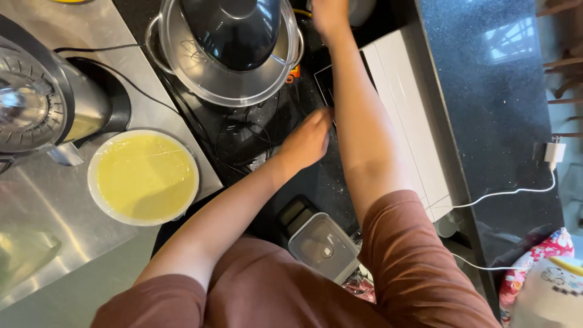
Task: The person stirs a yellow mixture in a bowl with a spoon on a kitchen counter, carries the bowl to the sink area, and stretches plastic wrap over the top of the bowl. They then place the wrapped bowl into a microwave, wipe the counter with a cloth, and rinse the cloth at the sink.
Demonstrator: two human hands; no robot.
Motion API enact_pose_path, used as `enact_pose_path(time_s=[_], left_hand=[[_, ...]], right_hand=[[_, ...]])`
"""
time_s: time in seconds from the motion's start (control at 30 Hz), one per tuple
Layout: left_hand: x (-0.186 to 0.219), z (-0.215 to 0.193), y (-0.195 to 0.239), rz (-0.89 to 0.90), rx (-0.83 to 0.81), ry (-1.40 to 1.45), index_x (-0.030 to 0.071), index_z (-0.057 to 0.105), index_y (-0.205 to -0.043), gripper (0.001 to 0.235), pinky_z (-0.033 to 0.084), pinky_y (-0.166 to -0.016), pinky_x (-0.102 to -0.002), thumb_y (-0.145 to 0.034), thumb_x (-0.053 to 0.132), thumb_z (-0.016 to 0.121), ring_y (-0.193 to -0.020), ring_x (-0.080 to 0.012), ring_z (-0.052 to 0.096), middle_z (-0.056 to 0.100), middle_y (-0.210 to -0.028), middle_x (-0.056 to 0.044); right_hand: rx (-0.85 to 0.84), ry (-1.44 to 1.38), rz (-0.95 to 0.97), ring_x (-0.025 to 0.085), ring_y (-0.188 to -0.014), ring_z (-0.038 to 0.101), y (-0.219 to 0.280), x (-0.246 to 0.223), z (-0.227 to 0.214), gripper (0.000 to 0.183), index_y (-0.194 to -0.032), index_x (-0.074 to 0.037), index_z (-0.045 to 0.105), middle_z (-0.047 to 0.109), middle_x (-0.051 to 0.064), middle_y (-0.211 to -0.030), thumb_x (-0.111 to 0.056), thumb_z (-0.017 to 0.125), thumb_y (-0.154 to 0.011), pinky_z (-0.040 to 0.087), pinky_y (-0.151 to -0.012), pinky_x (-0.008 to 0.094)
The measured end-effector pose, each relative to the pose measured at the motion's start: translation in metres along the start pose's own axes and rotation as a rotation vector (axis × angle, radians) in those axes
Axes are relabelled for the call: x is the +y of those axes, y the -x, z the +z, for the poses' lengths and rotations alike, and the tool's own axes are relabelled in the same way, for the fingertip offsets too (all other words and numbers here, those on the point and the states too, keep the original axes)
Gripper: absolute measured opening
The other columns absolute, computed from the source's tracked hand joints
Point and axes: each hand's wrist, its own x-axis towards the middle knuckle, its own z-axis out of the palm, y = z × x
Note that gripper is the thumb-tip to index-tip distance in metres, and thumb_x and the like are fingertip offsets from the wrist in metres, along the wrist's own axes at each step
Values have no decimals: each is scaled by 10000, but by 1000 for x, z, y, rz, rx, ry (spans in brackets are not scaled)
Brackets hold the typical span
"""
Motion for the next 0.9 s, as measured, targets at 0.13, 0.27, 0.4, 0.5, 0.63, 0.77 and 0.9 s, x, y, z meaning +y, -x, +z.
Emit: enact_pose_path(time_s=[0.13, 0.27, 0.4, 0.5, 0.63, 0.77, 0.9], left_hand=[[-46, 63, -80, -246, 281, -424, -193, 267, -1409, 783, 262, -1164, -575, -793, 124, 632, -1396, -579, 273, 312, -1473, -400], [-63, 57, -98, -402, 418, -334, -169, 260, -1511, 818, 303, -1155, -532, -832, 114, 618, -1414, -530, 312, 313, -1546, -352], [-101, 90, -108, -803, 281, -487, -41, 390, -1465, 563, 416, -1110, -519, -1003, 250, 529, -1338, -418, 483, 467, -1456, -234], [-118, 98, -109, -847, 327, -792, -7, 439, -1449, 451, 478, -1044, -537, -1046, 195, 439, -1271, -389, 543, 526, -1389, -209], [-96, 75, -110, -950, 197, -635, 73, 431, -1449, 438, 568, -814, -612, -1033, 210, 457, -1220, -405, 539, 506, -1386, -208], [-95, 64, -112, -982, 130, -709, 14, 415, -1451, 507, 597, -675, -602, -976, 155, 525, -1264, -466, 509, 464, -1409, -249], [-65, 26, -89, -930, 30, -361, 1, 352, -1465, 696, 471, -974, -575, -871, 163, 676, -1331, -487, 408, 358, -1492, -258]], right_hand=[[109, 298, -254, 231, -558, 663, 43, -85, -4, 310, -753, 9, 678, 687, 99, -628, -261, 737, -896, 522, -552, 397], [163, 442, -338, 278, -534, 695, 49, -99, -15, 405, -673, -15, 704, 703, 120, -598, -353, 798, -873, 542, -549, 411], [149, 525, -273, 309, -536, 709, 50, -96, -11, 430, -678, -1, 713, 707, 156, -602, -383, 831, -836, 556, -537, 419], [118, 455, -159, 280, -509, 722, 49, -103, -7, 437, -721, 21, 703, 711, 151, -596, -383, 826, -834, 564, -507, 394], [38, 317, 76, 211, -476, 744, 51, -105, 0, 397, -773, 25, 715, 731, 98, -591, -354, 811, -842, 573, -461, 344], [88, 131, 131, 186, -453, 757, 55, -120, 7, 341, -874, 20, 687, 744, 74, -697, -282, 816, -782, 596, -399, 319], [54, 293, 186, 260, -678, 759, 52, -110, 12, 411, -993, 4, 717, 775, 160, -898, -340, 838, -804, 608, -583, 366]])
